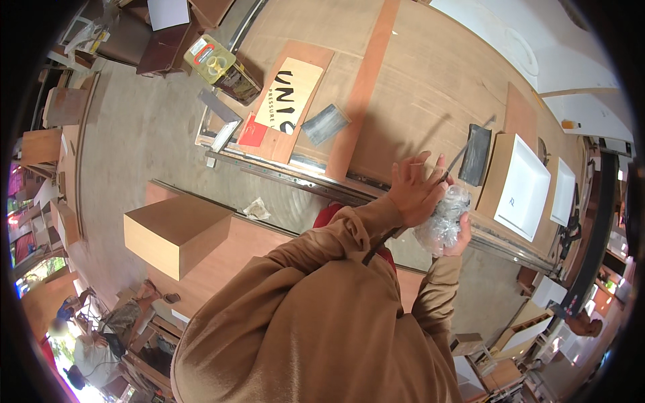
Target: The person assembles a white drawer unit by placing a handle on the drawer front, peeling protective film from a wooden panel, and fitting the panel into the drawer frame. The person also moves around the workshop to retrieve parts and tools.
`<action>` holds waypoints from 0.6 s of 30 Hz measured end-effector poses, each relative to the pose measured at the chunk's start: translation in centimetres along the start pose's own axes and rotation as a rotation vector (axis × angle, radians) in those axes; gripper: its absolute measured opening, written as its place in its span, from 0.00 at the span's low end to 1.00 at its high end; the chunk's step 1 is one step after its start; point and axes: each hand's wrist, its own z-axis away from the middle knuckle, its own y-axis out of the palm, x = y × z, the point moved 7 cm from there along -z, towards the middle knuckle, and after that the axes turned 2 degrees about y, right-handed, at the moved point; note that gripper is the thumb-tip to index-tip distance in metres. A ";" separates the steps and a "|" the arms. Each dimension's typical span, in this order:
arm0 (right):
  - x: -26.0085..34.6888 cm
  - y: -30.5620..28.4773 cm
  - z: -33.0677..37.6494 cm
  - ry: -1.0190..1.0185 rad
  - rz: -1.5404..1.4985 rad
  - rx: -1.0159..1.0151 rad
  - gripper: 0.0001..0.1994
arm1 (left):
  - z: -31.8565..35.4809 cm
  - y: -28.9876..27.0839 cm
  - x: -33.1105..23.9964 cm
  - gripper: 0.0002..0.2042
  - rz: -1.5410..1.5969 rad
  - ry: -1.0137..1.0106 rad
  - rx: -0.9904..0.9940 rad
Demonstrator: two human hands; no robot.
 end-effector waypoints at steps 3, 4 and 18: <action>-0.9 -1.0 -0.1 0.005 -0.039 0.006 0.44 | 0.8 1.1 0.0 0.21 0.217 0.116 0.225; -1.2 -0.8 -0.3 -0.012 -0.070 0.007 0.45 | 1.2 1.9 0.7 0.20 0.186 0.071 0.218; 6.8 -6.3 6.3 -0.255 -0.702 0.078 0.44 | 5.0 -11.4 35.2 0.34 -0.459 -0.862 -0.031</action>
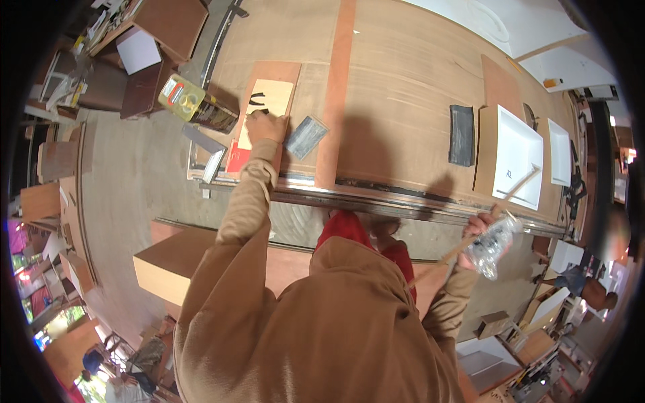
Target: The person assembles a white drawer unit by placing a handle on the drawer front, peeling protective film from a wooden panel, and fitting the panel into the drawer frame. The person also moves around the workshop to retrieve parts and tools.
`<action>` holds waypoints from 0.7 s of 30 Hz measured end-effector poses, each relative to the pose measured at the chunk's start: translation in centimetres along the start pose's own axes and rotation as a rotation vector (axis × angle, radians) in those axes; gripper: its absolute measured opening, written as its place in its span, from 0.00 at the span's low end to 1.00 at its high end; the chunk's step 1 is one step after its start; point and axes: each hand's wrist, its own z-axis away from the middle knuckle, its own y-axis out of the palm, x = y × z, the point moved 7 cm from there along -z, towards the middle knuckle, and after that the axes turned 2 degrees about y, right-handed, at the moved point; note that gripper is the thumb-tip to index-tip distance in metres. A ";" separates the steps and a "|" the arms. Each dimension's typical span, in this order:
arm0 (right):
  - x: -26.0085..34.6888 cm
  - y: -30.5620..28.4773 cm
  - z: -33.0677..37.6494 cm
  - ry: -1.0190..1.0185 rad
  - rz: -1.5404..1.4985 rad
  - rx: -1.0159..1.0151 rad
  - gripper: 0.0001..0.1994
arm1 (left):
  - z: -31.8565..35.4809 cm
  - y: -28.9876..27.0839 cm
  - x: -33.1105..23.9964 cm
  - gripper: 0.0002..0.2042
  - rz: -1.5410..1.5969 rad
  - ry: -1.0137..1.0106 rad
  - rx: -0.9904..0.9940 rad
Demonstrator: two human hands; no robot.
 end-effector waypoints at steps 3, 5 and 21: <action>4.2 -1.2 5.3 -0.153 -0.028 -0.036 0.44 | -2.8 2.9 3.6 0.57 -0.162 -0.102 0.047; 6.6 -1.5 9.5 -0.274 -0.055 -0.053 0.45 | -2.5 3.7 2.5 0.60 -0.261 -0.145 0.199; 12.0 0.5 21.7 -0.660 0.291 -0.211 0.35 | 8.3 -6.5 -16.4 0.45 2.216 0.136 1.270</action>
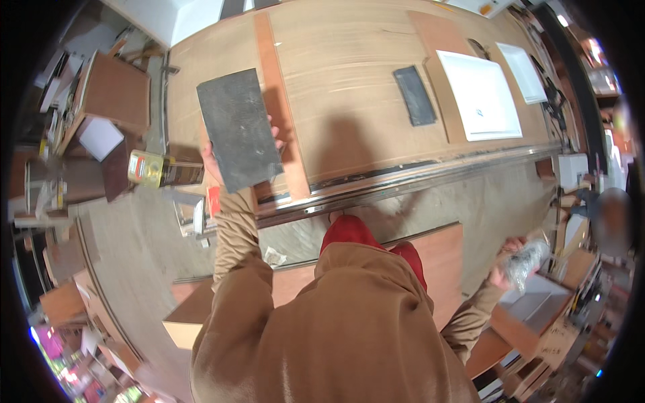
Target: The person assembles a white drawer unit by placing a handle on the drawer front, peeling protective film from a wooden panel, and fitting the panel into the drawer frame. The person also moves around the workshop to retrieve parts and tools.
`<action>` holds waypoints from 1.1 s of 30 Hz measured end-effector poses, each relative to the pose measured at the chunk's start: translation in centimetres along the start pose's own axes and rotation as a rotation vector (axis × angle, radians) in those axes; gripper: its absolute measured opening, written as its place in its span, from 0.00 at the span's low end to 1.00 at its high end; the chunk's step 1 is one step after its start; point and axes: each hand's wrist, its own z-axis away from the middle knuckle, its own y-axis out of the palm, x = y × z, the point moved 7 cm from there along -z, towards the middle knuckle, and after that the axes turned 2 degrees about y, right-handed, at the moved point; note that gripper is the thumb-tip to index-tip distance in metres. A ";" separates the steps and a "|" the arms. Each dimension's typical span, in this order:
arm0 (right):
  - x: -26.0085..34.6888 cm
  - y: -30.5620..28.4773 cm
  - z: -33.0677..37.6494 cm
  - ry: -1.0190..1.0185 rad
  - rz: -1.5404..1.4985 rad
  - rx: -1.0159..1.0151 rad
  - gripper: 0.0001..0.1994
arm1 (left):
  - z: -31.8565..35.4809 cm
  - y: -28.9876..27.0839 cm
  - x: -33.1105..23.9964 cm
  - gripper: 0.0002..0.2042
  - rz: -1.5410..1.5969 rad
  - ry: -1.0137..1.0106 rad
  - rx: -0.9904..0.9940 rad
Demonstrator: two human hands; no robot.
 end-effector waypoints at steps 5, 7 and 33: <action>-3.3 -0.3 -0.5 0.069 0.039 -0.207 0.24 | -0.7 7.2 16.2 0.44 0.026 -0.293 -0.140; -6.4 3.8 -0.2 0.123 0.197 -0.195 0.24 | 0.0 9.6 24.9 0.42 -0.009 -0.541 0.072; 23.1 -15.4 50.5 -0.123 0.869 -0.853 0.38 | 49.2 27.7 65.1 0.31 -0.920 -1.139 0.940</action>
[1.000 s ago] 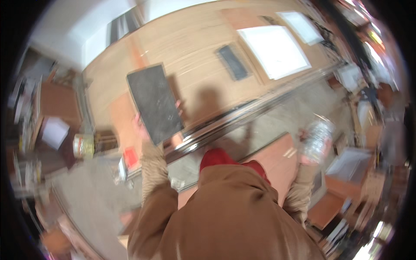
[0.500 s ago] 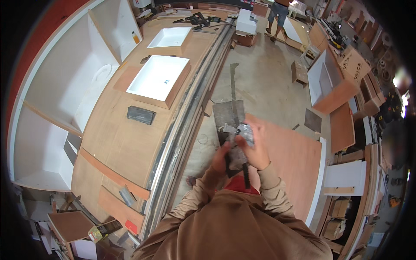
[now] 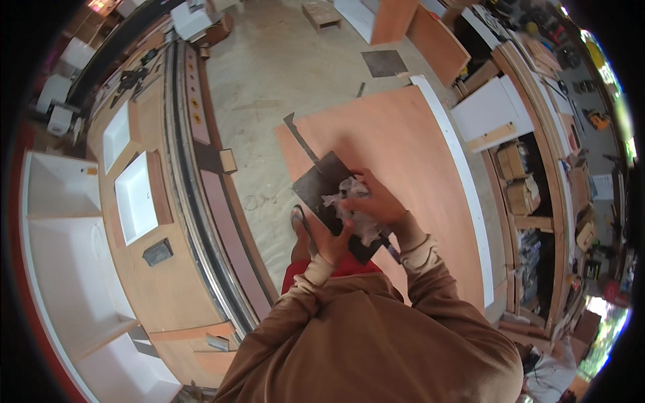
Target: The person assembles a white drawer unit by placing a handle on the drawer front, peeling protective film from a wooden panel, and fitting the panel into the drawer frame. The person also moves around the workshop to retrieve parts and tools.
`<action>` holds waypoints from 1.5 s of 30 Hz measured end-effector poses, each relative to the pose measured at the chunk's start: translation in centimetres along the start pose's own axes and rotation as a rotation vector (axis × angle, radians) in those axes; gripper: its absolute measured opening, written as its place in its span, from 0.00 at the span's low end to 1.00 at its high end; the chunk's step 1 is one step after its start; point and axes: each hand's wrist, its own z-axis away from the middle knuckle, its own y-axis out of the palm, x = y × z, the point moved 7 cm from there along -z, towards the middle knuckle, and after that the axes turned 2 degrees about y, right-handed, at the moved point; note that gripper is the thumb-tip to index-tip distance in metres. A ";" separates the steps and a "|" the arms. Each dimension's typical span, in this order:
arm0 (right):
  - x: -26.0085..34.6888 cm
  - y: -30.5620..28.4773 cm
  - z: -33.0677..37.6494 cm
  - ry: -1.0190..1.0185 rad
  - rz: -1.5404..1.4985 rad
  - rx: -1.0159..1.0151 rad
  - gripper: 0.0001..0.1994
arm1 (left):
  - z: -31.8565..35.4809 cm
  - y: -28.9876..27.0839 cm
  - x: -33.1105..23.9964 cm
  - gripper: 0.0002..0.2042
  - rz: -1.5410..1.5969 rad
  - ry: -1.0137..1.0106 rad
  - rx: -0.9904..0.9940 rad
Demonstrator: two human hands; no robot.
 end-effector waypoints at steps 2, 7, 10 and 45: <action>-2.1 -4.3 1.7 0.059 0.002 -0.083 0.37 | -0.9 4.3 -5.3 0.32 -0.234 0.018 0.301; -4.8 -13.7 7.9 0.198 -0.327 -0.402 0.35 | -4.9 7.5 -5.4 0.30 -0.298 -0.336 0.976; -10.4 -17.8 13.6 0.283 -0.404 -0.683 0.32 | -11.1 1.7 -3.5 0.26 -0.505 -0.171 0.750; -35.3 35.3 50.4 0.407 -1.776 -2.468 0.43 | -10.7 45.1 15.1 0.23 -1.645 -0.268 1.498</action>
